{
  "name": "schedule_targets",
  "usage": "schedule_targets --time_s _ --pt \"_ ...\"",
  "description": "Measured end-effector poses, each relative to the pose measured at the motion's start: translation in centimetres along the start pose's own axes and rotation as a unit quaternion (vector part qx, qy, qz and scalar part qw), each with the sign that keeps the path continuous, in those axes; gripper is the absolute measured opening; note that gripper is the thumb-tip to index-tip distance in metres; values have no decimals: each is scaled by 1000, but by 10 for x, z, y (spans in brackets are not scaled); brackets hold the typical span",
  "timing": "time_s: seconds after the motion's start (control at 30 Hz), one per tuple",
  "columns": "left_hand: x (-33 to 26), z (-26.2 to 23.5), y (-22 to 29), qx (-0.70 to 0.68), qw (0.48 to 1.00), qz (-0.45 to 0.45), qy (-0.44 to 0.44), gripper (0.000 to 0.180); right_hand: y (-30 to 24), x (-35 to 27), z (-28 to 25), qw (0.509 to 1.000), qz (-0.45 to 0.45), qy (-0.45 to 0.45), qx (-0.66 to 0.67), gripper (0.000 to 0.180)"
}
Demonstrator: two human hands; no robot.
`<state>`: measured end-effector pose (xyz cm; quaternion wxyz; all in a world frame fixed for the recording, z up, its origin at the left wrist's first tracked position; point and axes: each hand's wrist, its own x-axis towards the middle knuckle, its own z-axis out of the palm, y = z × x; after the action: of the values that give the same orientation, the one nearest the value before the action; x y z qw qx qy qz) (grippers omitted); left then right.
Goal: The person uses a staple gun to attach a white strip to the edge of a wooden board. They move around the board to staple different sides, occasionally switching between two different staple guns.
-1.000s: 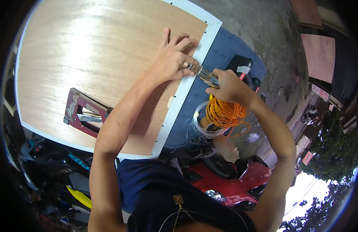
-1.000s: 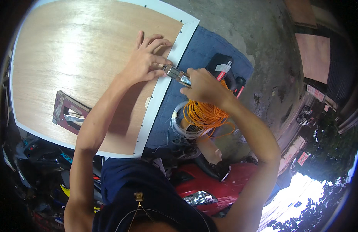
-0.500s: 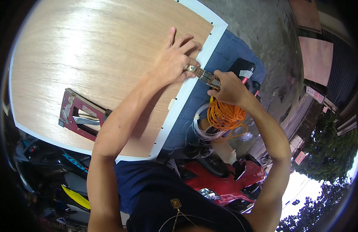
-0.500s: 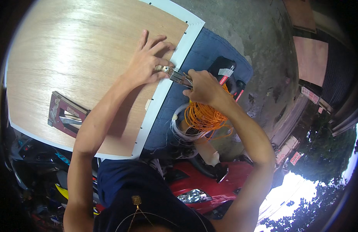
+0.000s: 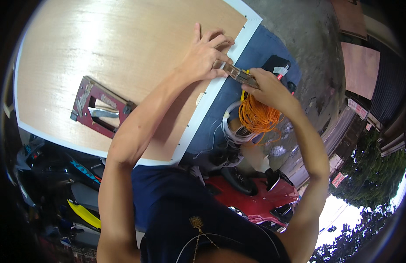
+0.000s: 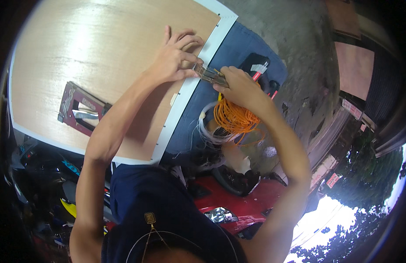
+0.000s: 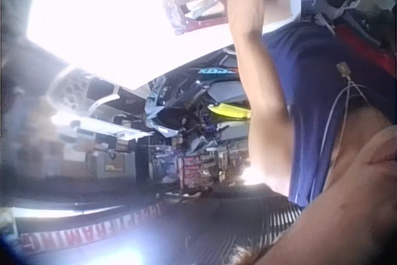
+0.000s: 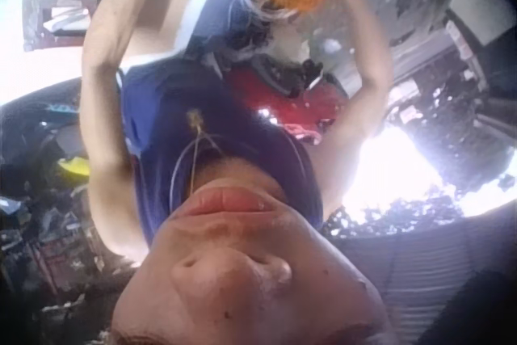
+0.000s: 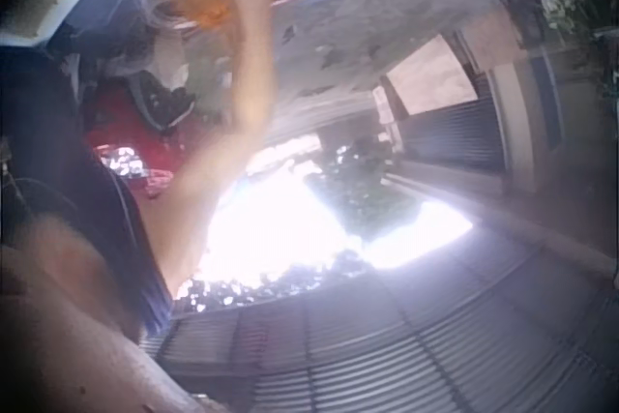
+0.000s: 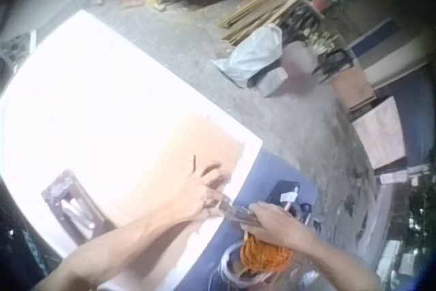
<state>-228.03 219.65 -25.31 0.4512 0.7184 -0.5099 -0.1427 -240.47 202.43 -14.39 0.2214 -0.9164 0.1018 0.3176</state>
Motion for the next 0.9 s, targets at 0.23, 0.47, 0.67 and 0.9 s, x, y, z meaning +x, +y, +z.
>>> schedule_targets --time_s 0.23,0.47,0.67,0.9 --pt "-62 -10 40 -24 999 -34 8 36 -40 -40 32 994 30 -98 46 38" --pt "-83 4 35 20 998 -53 -7 34 -25 -34 85 998 -32 19 48 37" --pt "-86 6 33 23 997 -64 -22 39 -29 -26 82 999 -21 5 29 38" --pt "-87 5 31 23 997 -66 -28 36 -23 -19 92 999 -16 9 28 38"
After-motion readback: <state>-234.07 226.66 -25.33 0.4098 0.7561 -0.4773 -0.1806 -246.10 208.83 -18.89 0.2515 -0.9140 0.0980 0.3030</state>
